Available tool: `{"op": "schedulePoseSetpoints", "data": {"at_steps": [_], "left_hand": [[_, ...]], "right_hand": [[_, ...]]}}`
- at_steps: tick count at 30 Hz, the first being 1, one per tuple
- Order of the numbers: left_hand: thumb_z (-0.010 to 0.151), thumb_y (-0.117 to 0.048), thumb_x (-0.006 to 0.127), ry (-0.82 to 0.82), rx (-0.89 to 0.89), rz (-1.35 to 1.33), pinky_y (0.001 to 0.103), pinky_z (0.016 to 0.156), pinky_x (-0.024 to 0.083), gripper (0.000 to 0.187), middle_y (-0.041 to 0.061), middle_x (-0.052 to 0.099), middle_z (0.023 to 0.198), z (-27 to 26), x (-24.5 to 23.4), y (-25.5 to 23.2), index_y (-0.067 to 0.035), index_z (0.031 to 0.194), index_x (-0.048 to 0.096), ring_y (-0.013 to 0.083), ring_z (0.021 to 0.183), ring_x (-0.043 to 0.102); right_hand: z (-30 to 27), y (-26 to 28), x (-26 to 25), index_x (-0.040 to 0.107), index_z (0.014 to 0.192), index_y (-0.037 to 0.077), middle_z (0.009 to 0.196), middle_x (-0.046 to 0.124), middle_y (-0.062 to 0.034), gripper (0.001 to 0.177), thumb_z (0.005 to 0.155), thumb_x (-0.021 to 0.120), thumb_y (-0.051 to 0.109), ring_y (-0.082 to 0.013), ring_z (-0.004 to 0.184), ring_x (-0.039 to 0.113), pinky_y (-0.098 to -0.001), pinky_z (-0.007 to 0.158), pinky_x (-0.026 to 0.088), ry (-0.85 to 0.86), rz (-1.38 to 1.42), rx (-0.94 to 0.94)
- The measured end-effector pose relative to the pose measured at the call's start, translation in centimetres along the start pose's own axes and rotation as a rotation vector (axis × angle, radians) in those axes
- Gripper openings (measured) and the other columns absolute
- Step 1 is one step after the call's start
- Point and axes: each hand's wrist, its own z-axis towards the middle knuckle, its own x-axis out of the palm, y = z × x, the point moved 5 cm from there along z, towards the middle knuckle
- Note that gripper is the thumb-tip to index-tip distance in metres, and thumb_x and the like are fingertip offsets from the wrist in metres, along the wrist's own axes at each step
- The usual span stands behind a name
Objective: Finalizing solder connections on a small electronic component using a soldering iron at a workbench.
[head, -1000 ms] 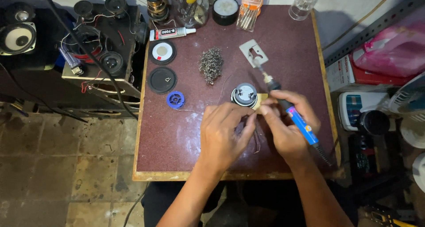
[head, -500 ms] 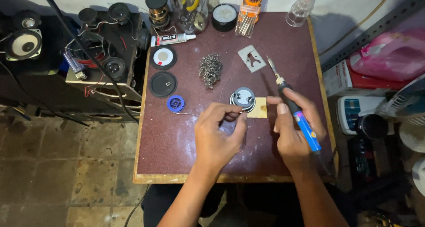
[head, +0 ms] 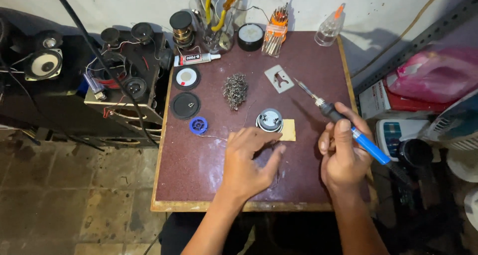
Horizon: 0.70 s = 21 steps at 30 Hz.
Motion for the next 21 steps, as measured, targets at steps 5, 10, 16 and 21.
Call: {"op": "schedulePoseSetpoints", "data": {"at_steps": [5, 10, 16, 21], "left_hand": [[0.08, -0.011, 0.083, -0.061, -0.093, -0.019, 0.034, 0.076, 0.052, 0.013, 0.003, 0.078, 0.078, -0.7, -0.2, 1.3, -0.018, 0.09, 0.083, 0.0284, 0.075, 0.076], [0.079, -0.013, 0.085, -0.069, -0.193, 0.026, 0.038, 0.071, 0.055, 0.009, 0.007, 0.081, 0.078, -1.3, -1.0, 2.3, -0.016, 0.088, 0.084, 0.0347, 0.075, 0.076], [0.081, -0.011, 0.081, 0.02, -0.157, 0.169, 0.039, 0.074, 0.052, 0.009, 0.006, 0.08, 0.08, -1.3, -1.4, 1.3, -0.016, 0.087, 0.082, 0.0341, 0.079, 0.076], [0.076, -0.017, 0.087, -0.03, -0.247, 0.215, 0.041, 0.07, 0.055, 0.009, 0.007, 0.079, 0.075, -1.7, -1.3, 2.3, -0.018, 0.084, 0.083, 0.0363, 0.075, 0.074]], "right_hand": [[0.0, -0.3, -0.1, 0.06, 0.133, -0.009, 0.084, 0.057, -0.0162, 0.035, 0.107, 0.058, 0.014, -0.0099, 0.047, 0.052, -0.0189, 0.04, 0.043, -0.015, 0.032, 0.012], [0.0, 0.3, 0.3, 0.063, 0.131, -0.008, 0.084, 0.057, -0.0153, 0.034, 0.107, 0.058, 0.016, -0.0099, 0.047, 0.051, -0.0186, 0.04, 0.042, -0.045, 0.038, 0.045], [-0.1, 0.7, 0.4, 0.063, 0.131, -0.006, 0.084, 0.056, -0.0145, 0.035, 0.107, 0.058, 0.019, -0.0091, 0.047, 0.05, -0.0184, 0.04, 0.041, -0.041, 0.075, 0.068], [-0.5, 1.6, 1.2, 0.062, 0.132, -0.007, 0.084, 0.055, -0.014, 0.037, 0.107, 0.058, 0.021, -0.0096, 0.047, 0.05, -0.0194, 0.041, 0.04, -0.024, 0.061, 0.085]]}}
